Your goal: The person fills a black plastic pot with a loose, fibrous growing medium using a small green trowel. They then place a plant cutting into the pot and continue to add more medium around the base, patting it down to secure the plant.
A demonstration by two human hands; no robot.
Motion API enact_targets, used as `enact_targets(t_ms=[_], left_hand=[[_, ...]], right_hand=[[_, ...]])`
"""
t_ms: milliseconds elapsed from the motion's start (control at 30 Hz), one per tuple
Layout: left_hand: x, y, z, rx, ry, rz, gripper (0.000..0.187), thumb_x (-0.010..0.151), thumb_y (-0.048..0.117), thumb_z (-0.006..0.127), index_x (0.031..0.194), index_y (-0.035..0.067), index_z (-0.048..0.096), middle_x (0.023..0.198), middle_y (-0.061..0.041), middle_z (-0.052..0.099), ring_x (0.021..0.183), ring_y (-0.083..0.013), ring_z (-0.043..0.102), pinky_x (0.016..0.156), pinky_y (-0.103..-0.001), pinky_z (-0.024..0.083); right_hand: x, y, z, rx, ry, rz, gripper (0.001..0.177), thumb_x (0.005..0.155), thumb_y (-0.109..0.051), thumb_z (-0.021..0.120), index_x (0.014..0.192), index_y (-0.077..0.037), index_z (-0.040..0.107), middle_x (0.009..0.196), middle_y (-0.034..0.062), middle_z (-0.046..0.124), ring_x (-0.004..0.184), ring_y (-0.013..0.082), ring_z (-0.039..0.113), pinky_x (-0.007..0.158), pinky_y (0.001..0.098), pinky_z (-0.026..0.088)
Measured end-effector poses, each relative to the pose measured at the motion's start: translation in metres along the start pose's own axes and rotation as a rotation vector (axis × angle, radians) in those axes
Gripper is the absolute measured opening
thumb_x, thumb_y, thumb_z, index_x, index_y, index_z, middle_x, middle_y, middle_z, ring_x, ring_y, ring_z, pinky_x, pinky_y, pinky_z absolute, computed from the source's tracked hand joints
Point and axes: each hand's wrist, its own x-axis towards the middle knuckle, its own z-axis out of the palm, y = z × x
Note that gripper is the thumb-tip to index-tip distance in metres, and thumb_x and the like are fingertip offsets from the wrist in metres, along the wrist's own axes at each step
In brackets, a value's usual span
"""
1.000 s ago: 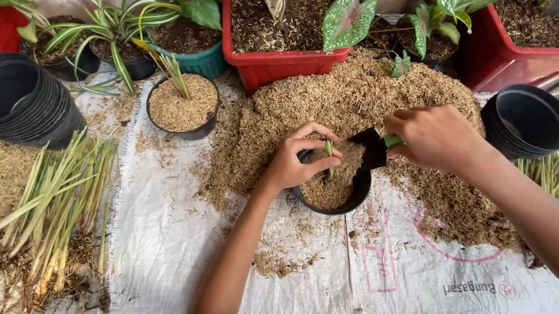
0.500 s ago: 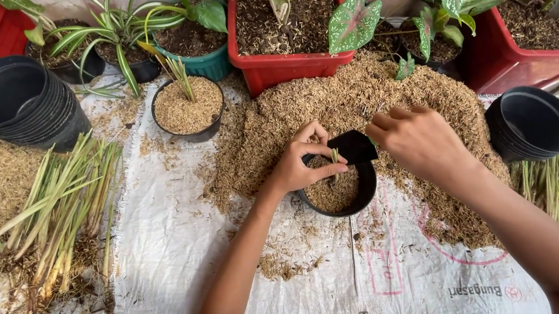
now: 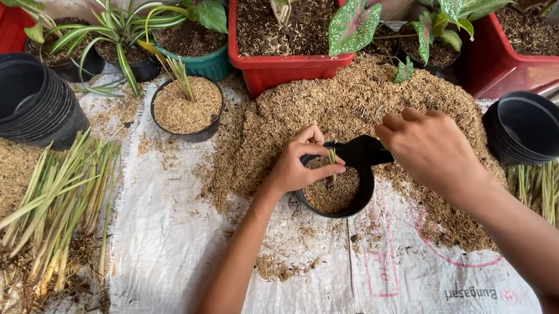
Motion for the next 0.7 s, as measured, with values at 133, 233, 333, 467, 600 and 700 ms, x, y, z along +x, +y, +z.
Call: enact_targets(t_ms=[133, 233, 333, 467, 600, 700], left_hand=[[0.001, 0.002, -0.002, -0.019, -0.017, -0.019, 0.021, 0.083, 0.032, 0.085, 0.080, 0.014, 0.076, 0.082, 0.003, 0.037, 0.079, -0.0148, 0.041, 0.082, -0.036, 0.040], [0.000, 0.000, 0.000, -0.016, -0.013, -0.018, 0.021, 0.083, 0.032, 0.085, 0.080, 0.013, 0.076, 0.082, 0.003, 0.037, 0.079, -0.0153, 0.041, 0.081, -0.036, 0.040], [0.000, 0.003, 0.000, -0.025, -0.005, -0.013, 0.019, 0.083, 0.031, 0.084, 0.081, 0.013, 0.077, 0.082, 0.003, 0.037, 0.079, -0.0149, 0.041, 0.082, -0.036, 0.040], [0.000, -0.003, -0.001, -0.027, -0.016, -0.012, 0.018, 0.084, 0.030, 0.084, 0.082, 0.014, 0.077, 0.082, 0.003, 0.036, 0.078, -0.0136, 0.041, 0.081, -0.034, 0.040], [0.001, 0.000, 0.000, -0.032, -0.010, -0.002, 0.018, 0.084, 0.029, 0.085, 0.082, 0.013, 0.077, 0.082, 0.003, 0.036, 0.078, -0.0143, 0.040, 0.080, -0.035, 0.040], [-0.003, -0.004, 0.001, -0.040, -0.003, -0.010, 0.015, 0.082, 0.027, 0.086, 0.083, 0.015, 0.078, 0.081, 0.004, 0.034, 0.075, -0.0116, 0.039, 0.080, -0.032, 0.039]], right_hand=[[0.003, -0.002, -0.013, 0.033, -0.151, -0.013, 0.018, 0.094, -0.037, 0.066, 0.093, -0.020, 0.074, 0.094, -0.0042, 0.074, 0.086, 0.0123, 0.071, 0.064, 0.0221, 0.054], [0.000, 0.005, -0.027, 0.017, -0.219, 0.048, 0.021, 0.093, -0.041, 0.066, 0.095, -0.022, 0.074, 0.091, -0.0063, 0.074, 0.083, 0.0104, 0.071, 0.065, 0.0215, 0.056], [0.004, 0.000, -0.020, 0.003, -0.283, 0.076, 0.023, 0.095, -0.040, 0.064, 0.095, -0.018, 0.072, 0.080, -0.0050, 0.070, 0.073, 0.0117, 0.069, 0.063, 0.0226, 0.056], [0.013, 0.004, -0.050, 0.193, -0.440, 0.037, 0.028, 0.096, -0.043, 0.064, 0.096, -0.016, 0.073, 0.080, -0.0026, 0.070, 0.072, 0.0123, 0.069, 0.067, 0.0216, 0.056], [0.022, 0.023, -0.083, 0.217, -0.440, 0.132, 0.027, 0.095, -0.040, 0.066, 0.101, -0.015, 0.074, 0.085, -0.0023, 0.073, 0.078, 0.0134, 0.073, 0.075, 0.0248, 0.058], [0.037, 0.021, -0.042, 0.170, -0.243, -0.007, 0.019, 0.093, -0.037, 0.069, 0.104, -0.023, 0.074, 0.107, -0.0031, 0.076, 0.100, 0.0137, 0.073, 0.087, 0.0255, 0.056]])
